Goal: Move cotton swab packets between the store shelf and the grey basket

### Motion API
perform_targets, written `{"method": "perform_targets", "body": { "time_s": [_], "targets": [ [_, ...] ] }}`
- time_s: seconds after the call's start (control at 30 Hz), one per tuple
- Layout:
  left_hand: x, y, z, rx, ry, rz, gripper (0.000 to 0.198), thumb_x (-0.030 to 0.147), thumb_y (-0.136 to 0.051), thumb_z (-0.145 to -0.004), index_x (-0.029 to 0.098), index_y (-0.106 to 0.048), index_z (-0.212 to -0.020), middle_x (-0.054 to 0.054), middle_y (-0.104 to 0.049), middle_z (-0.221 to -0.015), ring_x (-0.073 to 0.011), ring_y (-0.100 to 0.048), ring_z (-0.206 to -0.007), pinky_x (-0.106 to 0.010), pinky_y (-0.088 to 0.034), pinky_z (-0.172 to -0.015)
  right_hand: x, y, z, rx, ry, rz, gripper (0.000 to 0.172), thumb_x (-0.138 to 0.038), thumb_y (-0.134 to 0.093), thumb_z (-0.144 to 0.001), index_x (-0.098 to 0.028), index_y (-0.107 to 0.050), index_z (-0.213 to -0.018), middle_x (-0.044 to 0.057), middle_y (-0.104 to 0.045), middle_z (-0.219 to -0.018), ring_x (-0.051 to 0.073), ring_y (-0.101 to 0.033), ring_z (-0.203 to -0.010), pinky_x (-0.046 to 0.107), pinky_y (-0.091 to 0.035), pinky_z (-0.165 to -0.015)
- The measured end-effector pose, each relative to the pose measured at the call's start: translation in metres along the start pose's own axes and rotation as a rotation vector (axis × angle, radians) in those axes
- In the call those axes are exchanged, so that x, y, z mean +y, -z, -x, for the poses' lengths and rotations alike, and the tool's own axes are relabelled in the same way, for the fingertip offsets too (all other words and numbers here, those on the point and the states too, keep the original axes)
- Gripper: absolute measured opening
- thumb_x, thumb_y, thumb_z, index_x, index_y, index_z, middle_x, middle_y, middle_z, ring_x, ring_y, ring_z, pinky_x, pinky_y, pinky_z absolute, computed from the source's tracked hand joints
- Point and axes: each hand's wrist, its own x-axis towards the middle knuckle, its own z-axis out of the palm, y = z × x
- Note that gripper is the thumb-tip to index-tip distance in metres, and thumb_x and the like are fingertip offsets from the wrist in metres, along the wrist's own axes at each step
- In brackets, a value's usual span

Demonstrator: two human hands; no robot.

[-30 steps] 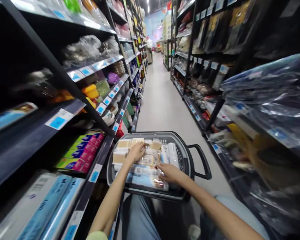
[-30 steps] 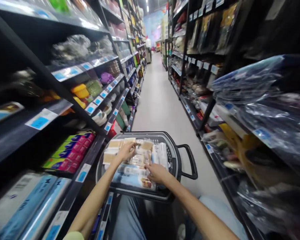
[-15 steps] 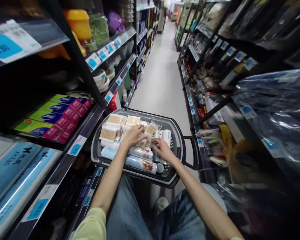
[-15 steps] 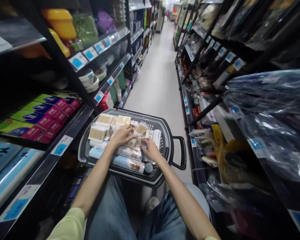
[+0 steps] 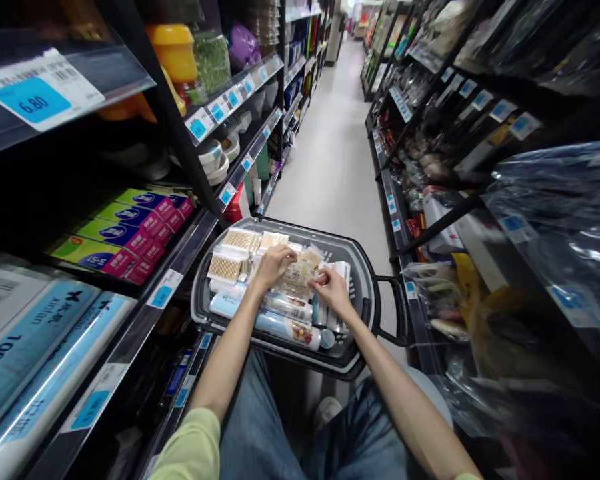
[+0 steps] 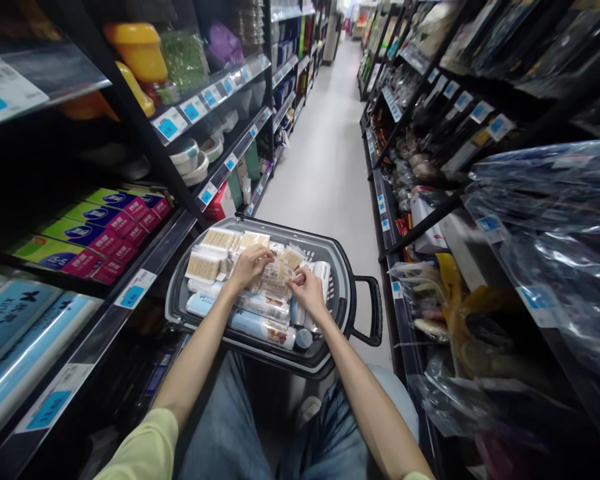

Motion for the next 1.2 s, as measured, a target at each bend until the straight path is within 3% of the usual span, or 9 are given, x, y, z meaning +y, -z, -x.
{"method": "perform_targets", "body": {
  "time_s": [0.17,0.37,0.57,0.7,0.77,0.87,1.0,1.1,1.2],
  "targets": [
    [0.004,0.006,-0.003,0.32,0.161,0.352,0.01,0.026,-0.059,-0.09,0.02,-0.066,-0.089,-0.004,-0.068,-0.094,-0.0203,-0.061,-0.096,-0.032,-0.044,-0.09,-0.001,0.004,-0.001,0.008,0.002,-0.066,0.029,-0.046,-0.066,-0.077,-0.019,-0.069,-0.087,0.004,-0.071,-0.077,0.024,-0.067,-0.075,0.036,-0.051,-0.075],
    [0.0,0.018,-0.009,0.622,0.285,1.061,0.024,0.037,-0.054,-0.09,0.021,-0.052,-0.073,-0.001,-0.051,-0.067,-0.0164,-0.05,-0.067,-0.031,-0.043,-0.071,-0.011,0.001,0.006,-0.025,-0.047,-0.181,0.042,-0.063,-0.063,-0.083,-0.021,-0.061,-0.081,0.003,-0.066,-0.076,0.02,-0.062,-0.064,0.029,-0.051,-0.054],
    [-0.012,0.027,-0.001,0.737,0.32,1.365,0.044,0.05,-0.033,-0.101,0.022,-0.043,-0.068,0.001,-0.034,-0.055,-0.0159,-0.037,-0.055,-0.034,-0.04,-0.065,-0.023,-0.008,0.014,-0.215,-0.001,-0.117,0.043,-0.06,-0.057,-0.089,-0.023,-0.05,-0.067,-0.002,-0.056,-0.051,0.018,-0.056,-0.048,0.028,-0.044,-0.051],
    [-0.008,0.027,0.008,0.697,0.349,1.432,0.052,0.054,-0.025,-0.103,0.022,-0.045,-0.068,0.004,-0.021,-0.052,-0.0139,-0.024,-0.049,-0.034,-0.04,-0.063,-0.023,-0.009,0.014,-0.204,0.075,-0.077,0.048,-0.058,-0.051,-0.093,-0.022,-0.052,-0.061,-0.001,-0.056,-0.05,0.017,-0.054,-0.05,0.028,-0.04,-0.054],
    [-0.003,0.027,0.008,0.608,0.381,1.432,0.055,0.059,-0.026,-0.101,0.022,-0.048,-0.067,0.005,-0.02,-0.051,-0.0133,-0.023,-0.048,-0.033,-0.039,-0.06,-0.023,-0.009,0.014,-0.185,0.085,-0.128,0.051,-0.059,-0.05,-0.094,-0.022,-0.052,-0.059,-0.001,-0.055,-0.05,0.016,-0.053,-0.051,0.028,-0.04,-0.054],
    [0.006,0.022,0.004,0.32,0.448,1.327,0.063,0.068,-0.03,-0.096,0.02,-0.053,-0.064,0.004,-0.022,-0.049,-0.0121,-0.024,-0.047,-0.029,-0.031,-0.053,-0.023,-0.011,0.013,-0.185,0.061,-0.297,0.051,-0.063,-0.056,-0.091,-0.021,-0.054,-0.061,-0.001,-0.055,-0.051,0.016,-0.052,-0.049,0.028,-0.04,-0.053],
    [0.017,0.005,0.001,-0.037,0.461,0.987,0.073,0.076,-0.034,-0.091,0.015,-0.064,-0.063,0.006,-0.021,-0.049,-0.0098,-0.02,-0.047,-0.027,-0.019,-0.05,-0.026,-0.016,0.015,-0.206,-0.002,-0.483,0.05,-0.067,-0.065,-0.083,-0.022,-0.058,-0.065,-0.001,-0.059,-0.052,0.017,-0.053,-0.047,0.029,-0.044,-0.05],
    [0.025,-0.007,0.002,-0.118,0.45,0.793,0.079,0.078,-0.03,-0.09,0.014,-0.066,-0.059,0.005,-0.022,-0.047,-0.01,-0.026,-0.047,-0.028,-0.021,-0.051,-0.031,-0.017,0.018,-0.243,-0.041,-0.532,0.05,-0.07,-0.07,-0.077,-0.022,-0.061,-0.066,-0.001,-0.06,-0.053,0.018,-0.055,-0.048,0.032,-0.049,-0.052],
    [0.029,-0.013,0.002,-0.032,0.401,0.721,0.076,0.075,-0.032,-0.092,0.014,-0.067,-0.063,0.005,-0.03,-0.049,-0.0107,-0.034,-0.05,-0.028,-0.029,-0.056,-0.036,-0.017,0.023,-0.303,-0.015,-0.506,0.052,-0.072,-0.069,-0.078,-0.022,-0.063,-0.065,0.001,-0.063,-0.057,0.021,-0.059,-0.055,0.034,-0.051,-0.057]
  ]
}}
